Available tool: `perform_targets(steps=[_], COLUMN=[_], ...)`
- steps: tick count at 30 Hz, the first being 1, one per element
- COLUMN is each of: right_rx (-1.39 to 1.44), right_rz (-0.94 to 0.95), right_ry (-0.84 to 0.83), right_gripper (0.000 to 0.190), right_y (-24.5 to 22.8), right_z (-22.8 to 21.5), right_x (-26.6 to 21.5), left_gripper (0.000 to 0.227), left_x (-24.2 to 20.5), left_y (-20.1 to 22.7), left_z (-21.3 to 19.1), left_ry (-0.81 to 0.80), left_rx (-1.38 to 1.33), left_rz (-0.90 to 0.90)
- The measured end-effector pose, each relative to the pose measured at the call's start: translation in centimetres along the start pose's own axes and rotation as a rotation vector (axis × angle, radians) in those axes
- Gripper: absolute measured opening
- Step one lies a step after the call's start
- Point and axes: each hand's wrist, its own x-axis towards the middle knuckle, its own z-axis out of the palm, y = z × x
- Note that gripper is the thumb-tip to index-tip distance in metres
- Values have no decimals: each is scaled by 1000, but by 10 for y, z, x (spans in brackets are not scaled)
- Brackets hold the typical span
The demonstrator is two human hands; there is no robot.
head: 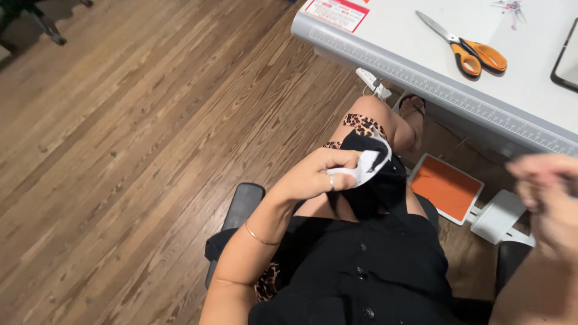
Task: Trimming excess threads and fabric from a garment using small snips
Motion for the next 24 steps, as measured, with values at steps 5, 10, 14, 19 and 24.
perform_targets(steps=[5,10,14,19,24], right_rx=[-383,-227,-233,-307,-345], right_rz=[-178,-333,-308,-687,-1080], right_ry=[-257,-732,-517,-10,-105], right_gripper=[32,32,22,24,18], right_y=[-107,-86,-40,-10,-63], right_z=[93,146,165,155,180], right_x=[36,66,75,70,62], left_gripper=[39,43,27,25,26], left_x=[0,-12,-13,-18,-17], left_y=[22,9,5,9,34], left_z=[0,-7,-13,-20,-3], left_ry=[-55,-103,-25,-34,93], left_rx=[163,263,123,144,14], left_rz=[175,161,234,227,-19])
